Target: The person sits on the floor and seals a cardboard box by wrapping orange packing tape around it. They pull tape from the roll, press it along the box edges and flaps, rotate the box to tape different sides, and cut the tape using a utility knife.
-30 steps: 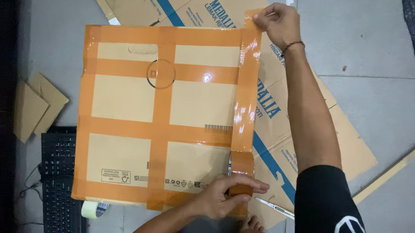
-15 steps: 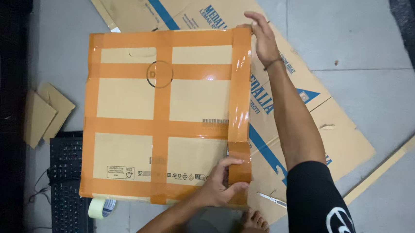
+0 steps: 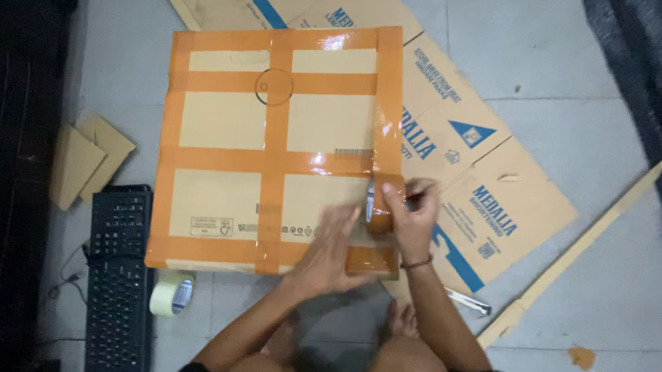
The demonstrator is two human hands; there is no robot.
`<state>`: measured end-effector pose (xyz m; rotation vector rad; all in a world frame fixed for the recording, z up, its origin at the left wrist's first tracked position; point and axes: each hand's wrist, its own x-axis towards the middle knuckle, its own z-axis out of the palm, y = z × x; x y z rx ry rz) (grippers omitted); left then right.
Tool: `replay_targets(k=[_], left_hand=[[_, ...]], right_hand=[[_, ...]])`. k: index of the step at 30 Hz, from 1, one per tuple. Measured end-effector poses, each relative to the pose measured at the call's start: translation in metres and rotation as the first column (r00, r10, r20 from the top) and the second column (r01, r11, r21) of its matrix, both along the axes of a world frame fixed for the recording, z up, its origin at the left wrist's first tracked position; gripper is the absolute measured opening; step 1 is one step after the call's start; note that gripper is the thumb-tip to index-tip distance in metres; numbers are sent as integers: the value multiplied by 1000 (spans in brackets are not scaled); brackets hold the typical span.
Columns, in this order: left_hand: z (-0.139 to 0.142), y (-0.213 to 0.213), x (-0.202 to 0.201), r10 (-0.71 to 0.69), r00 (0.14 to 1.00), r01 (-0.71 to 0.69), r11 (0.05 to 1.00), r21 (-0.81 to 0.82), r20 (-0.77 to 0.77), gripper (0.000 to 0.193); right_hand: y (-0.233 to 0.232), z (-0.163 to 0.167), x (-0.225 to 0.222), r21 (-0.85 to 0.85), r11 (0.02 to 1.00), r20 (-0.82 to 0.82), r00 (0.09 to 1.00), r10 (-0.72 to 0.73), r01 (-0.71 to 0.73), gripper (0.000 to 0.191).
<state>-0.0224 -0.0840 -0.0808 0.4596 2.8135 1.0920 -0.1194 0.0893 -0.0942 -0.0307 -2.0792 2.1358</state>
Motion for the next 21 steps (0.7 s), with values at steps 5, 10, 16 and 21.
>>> replay_targets(k=[5, 10, 16, 21], left_hand=[[-4, 1, -9, -35, 999, 12, 894, -448, -42, 144], [-25, 6, -44, 21, 975, -114, 903, -413, -222, 143], [-27, 8, -44, 60, 968, -150, 915, -375, -242, 139], [-15, 10, -36, 58, 975, -156, 868, -471, -217, 137]], right_hand=[[-6, 0, -12, -245, 952, 323, 911, 258, -183, 35], [-6, 45, -23, -358, 925, 334, 907, 256, -129, 39], [38, 54, 73, -222, 937, 407, 847, 342, -271, 43], [52, 2, 133, -391, 881, 574, 677, 461, -268, 43]])
